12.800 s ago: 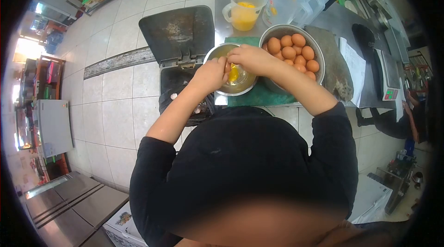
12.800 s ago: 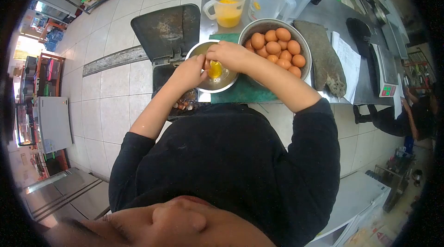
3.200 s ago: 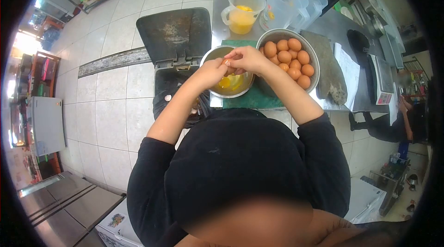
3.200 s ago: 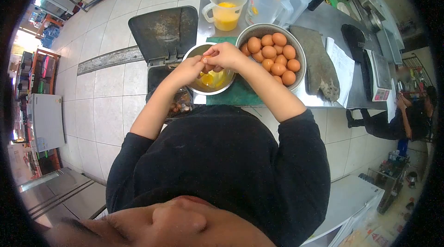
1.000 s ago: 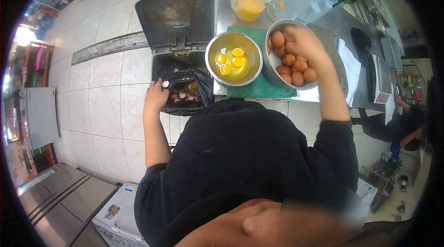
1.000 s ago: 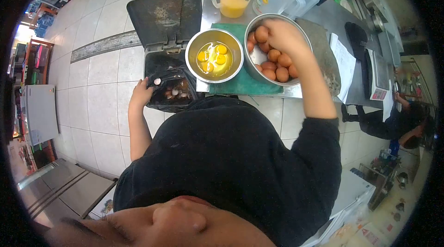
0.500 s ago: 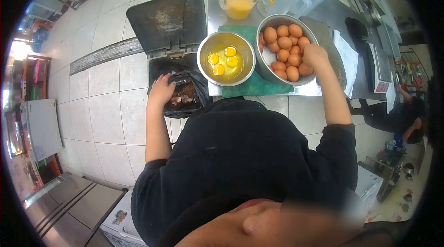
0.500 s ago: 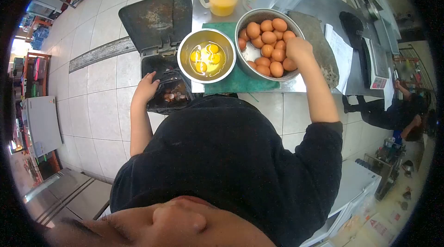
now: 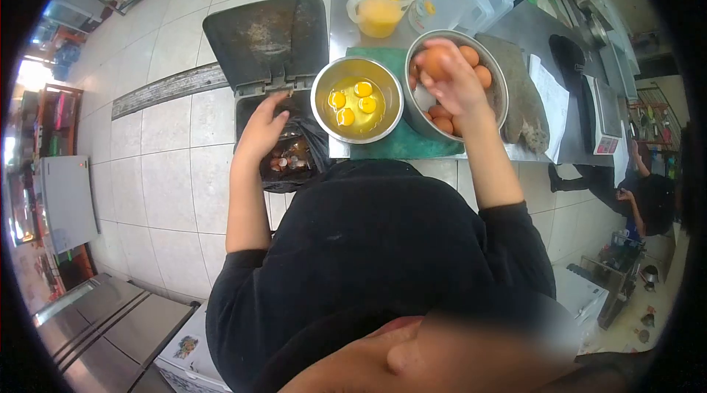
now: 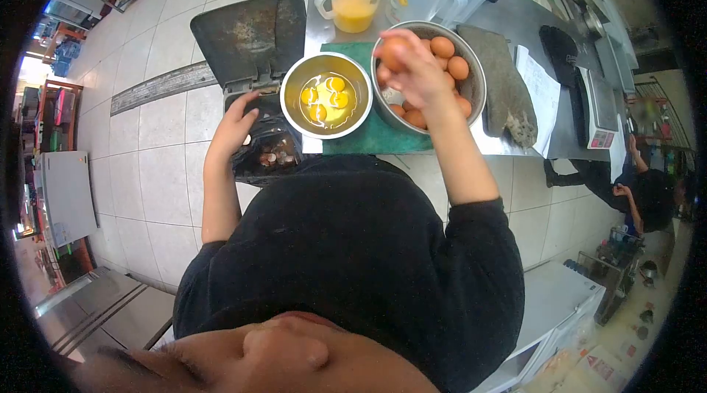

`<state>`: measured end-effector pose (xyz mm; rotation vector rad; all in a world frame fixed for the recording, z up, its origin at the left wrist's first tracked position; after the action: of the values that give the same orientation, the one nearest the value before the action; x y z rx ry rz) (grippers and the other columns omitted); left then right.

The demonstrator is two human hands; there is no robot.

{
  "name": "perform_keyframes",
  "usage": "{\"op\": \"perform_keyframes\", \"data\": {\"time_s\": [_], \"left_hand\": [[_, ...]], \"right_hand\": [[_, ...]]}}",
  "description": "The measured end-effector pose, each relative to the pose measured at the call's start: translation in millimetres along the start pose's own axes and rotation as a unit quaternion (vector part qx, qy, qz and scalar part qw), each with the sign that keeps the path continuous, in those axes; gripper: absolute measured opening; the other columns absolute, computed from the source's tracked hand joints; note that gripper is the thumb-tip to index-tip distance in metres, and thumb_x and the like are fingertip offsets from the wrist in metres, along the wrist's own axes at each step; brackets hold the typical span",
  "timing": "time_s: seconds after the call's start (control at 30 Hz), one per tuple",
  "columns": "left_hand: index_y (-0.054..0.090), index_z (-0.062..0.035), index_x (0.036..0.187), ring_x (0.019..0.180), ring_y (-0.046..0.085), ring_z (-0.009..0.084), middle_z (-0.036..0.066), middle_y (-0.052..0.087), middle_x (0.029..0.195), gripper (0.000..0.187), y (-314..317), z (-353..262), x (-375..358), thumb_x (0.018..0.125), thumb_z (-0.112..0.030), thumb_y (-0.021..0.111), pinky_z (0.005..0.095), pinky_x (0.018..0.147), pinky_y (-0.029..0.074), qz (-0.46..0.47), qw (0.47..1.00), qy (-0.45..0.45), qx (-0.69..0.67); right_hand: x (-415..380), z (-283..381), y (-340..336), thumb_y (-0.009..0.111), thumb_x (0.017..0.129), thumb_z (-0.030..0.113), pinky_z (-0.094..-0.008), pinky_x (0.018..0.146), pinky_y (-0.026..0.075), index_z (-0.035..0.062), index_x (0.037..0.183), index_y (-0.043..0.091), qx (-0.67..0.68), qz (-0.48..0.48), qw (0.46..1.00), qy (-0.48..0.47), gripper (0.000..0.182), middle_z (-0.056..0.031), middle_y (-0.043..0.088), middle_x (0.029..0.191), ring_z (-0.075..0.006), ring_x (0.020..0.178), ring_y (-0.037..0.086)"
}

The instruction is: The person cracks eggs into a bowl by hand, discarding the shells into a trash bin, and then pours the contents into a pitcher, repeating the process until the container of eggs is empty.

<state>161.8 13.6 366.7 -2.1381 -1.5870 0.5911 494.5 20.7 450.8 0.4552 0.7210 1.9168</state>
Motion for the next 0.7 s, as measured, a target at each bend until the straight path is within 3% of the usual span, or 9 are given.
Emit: {"op": "perform_keyframes", "data": {"time_s": [0.03,0.07,0.1,0.13,0.23,0.37,0.43,0.57,0.7], "left_hand": [[0.048,-0.0024,0.121,0.120,0.042,0.0314,0.018,0.046,0.127,0.039,-1.7,-25.8,4.9,0.084,-0.013,0.052,0.0354,0.101,0.031,-0.012,0.999,0.051,0.000],[0.048,-0.0024,0.121,0.120,0.042,0.0314,0.018,0.046,0.127,0.039,-0.7,-40.2,8.8,0.084,-0.013,0.052,0.0354,0.101,0.031,-0.014,0.999,0.053,0.002],[0.049,-0.0029,0.120,0.120,0.042,0.0316,0.018,0.046,0.127,0.038,0.7,-57.5,11.3,0.083,-0.012,0.052,0.0361,0.101,0.031,-0.018,0.996,0.091,0.016],[0.050,-0.0034,0.119,0.121,0.041,0.0317,0.018,0.046,0.127,0.037,2.1,-74.1,13.2,0.082,-0.012,0.053,0.0368,0.101,0.031,-0.022,0.991,0.129,0.030],[0.051,-0.0046,0.118,0.121,0.041,0.0306,0.017,0.046,0.126,0.037,12.9,-101.5,18.3,0.081,-0.010,0.052,0.0367,0.101,0.031,-0.005,0.986,0.168,0.011],[0.051,-0.0042,0.117,0.115,0.046,0.0291,0.017,0.051,0.118,0.038,28.7,-134.7,24.4,0.080,-0.011,0.052,0.0359,0.097,0.035,0.013,0.975,0.220,0.039],[0.049,-0.0032,0.117,0.102,0.053,0.0297,0.017,0.054,0.108,0.040,35.5,-155.7,27.5,0.080,-0.016,0.055,0.0364,0.087,0.041,0.005,0.964,0.255,0.073],[0.049,-0.0020,0.115,0.084,0.059,0.0305,0.017,0.058,0.095,0.039,51.8,-165.1,37.6,0.082,-0.021,0.055,0.0349,0.073,0.047,0.030,0.966,0.252,0.058],[0.049,0.0000,0.113,0.068,0.057,0.0276,0.014,0.060,0.084,0.035,59.9,-135.3,45.4,0.083,-0.019,0.049,0.0338,0.069,0.047,-0.001,0.982,0.189,-0.014]], "right_hand": [[10.1,-4.5,18.1,0.060,0.081,0.023,-0.0285,0.069,0.046,0.0069,0.114,0.053,0.000,0.002,1.000,-0.003,0.037,-0.0100,0.056,0.104,-0.0165,0.083,0.057],[18.2,9.5,42.4,0.061,0.081,0.022,-0.0288,0.063,0.048,0.0094,0.112,0.055,-0.290,-0.032,0.949,-0.120,0.034,-0.0068,0.056,0.099,-0.0159,0.078,0.057],[18.5,21.3,63.4,0.063,0.080,0.020,-0.0291,0.058,0.049,0.0119,0.110,0.057,-0.551,-0.066,0.801,-0.226,0.031,-0.0036,0.057,0.094,-0.0154,0.073,0.057],[20.4,19.7,62.4,0.063,0.080,0.020,-0.0291,0.058,0.049,0.0119,0.110,0.057,-0.551,-0.065,0.800,-0.229,0.031,-0.0036,0.057,0.094,-0.0154,0.073,0.057],[36.0,-18.1,42.5,0.067,0.071,0.020,-0.0339,0.060,0.050,0.0179,0.099,0.063,-0.846,0.057,0.513,-0.135,0.028,-0.0063,0.058,0.088,-0.0239,0.073,0.061],[40.0,-11.4,43.8,0.065,0.077,0.025,-0.0312,0.054,0.049,0.0149,0.098,0.062,-0.794,0.082,0.559,-0.223,0.024,-0.0039,0.058,0.082,-0.0193,0.066,0.061],[48.4,-13.9,43.1,0.059,0.083,0.031,-0.0267,0.047,0.047,0.0125,0.104,0.057,-0.583,-0.030,0.808,0.085,0.028,-0.0034,0.057,0.074,-0.0152,0.055,0.060],[51.8,-55.5,32.7,0.055,0.087,0.037,-0.0204,0.042,0.045,0.0062,0.110,0.047,-0.258,0.047,0.918,0.297,0.039,-0.0048,0.058,0.076,-0.0119,0.055,0.059],[43.8,-38.4,44.2,0.062,0.082,0.021,-0.0221,0.059,0.050,0.0080,0.115,0.048,-0.321,-0.091,0.939,0.077,0.038,-0.0067,0.059,0.089,-0.0118,0.071,0.061]]}}
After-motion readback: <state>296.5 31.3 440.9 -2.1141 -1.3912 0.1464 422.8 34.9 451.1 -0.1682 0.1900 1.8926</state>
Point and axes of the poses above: each hand's wrist, its own x-axis towards the middle knuckle, its own y-axis out of the palm, z = x × y, the point moved 6 cm from there along x, towards the middle knuckle
